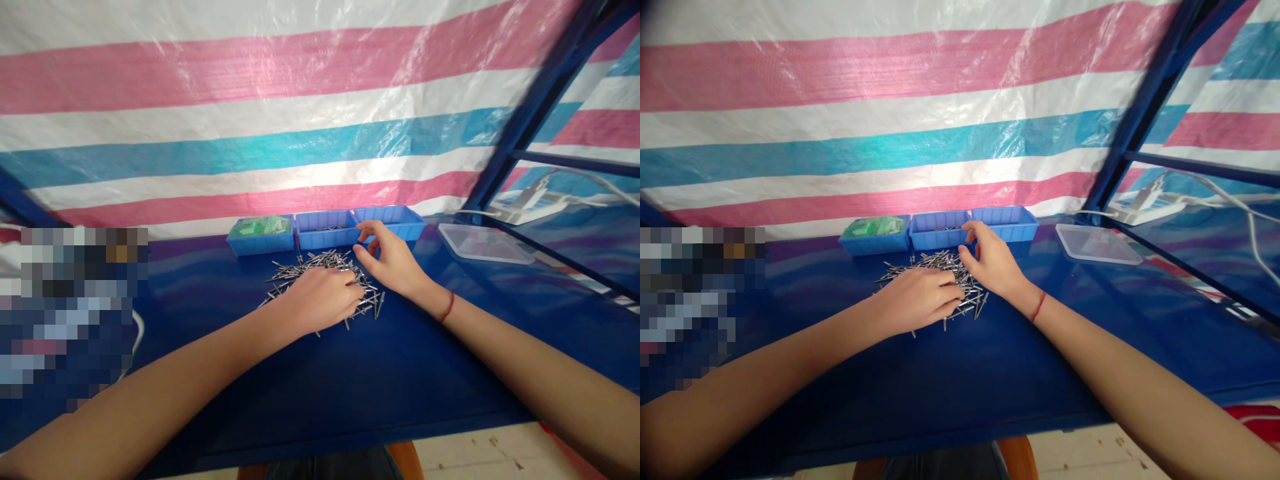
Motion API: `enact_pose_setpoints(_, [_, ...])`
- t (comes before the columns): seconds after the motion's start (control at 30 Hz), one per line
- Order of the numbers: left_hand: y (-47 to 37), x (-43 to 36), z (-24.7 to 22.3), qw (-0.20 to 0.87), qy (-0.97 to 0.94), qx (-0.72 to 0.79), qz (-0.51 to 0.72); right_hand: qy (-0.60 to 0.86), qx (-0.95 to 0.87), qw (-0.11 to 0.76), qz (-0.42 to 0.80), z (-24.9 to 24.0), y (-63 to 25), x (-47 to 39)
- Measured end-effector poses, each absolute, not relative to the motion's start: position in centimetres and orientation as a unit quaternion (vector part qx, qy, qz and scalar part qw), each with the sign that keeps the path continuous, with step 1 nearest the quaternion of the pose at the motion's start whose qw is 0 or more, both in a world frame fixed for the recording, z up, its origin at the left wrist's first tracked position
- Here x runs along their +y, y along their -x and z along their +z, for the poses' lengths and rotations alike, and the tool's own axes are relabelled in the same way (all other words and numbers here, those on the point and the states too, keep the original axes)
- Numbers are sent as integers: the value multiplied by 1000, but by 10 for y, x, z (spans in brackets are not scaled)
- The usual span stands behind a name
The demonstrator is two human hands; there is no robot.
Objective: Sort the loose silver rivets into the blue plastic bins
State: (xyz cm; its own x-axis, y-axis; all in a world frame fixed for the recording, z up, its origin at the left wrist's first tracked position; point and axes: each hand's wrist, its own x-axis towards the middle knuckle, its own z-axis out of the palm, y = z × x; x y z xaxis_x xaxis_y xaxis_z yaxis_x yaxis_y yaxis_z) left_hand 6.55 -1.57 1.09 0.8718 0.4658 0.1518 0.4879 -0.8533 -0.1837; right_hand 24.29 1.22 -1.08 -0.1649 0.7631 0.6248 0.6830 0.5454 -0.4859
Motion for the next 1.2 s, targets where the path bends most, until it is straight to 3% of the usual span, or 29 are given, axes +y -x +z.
enact_pose_setpoints(0.6, [-91,-19,26,52,933,-355,19,450,-782,427,51,-8,-242,7])
enact_pose_setpoints(0.9, [-64,-15,20,-18,905,-392,-163,431,-793,424,70,-3,-236,0])
enact_pose_setpoints(1.2, [-28,-29,10,-155,816,-420,-366,354,-798,393,289,1,-216,-21])
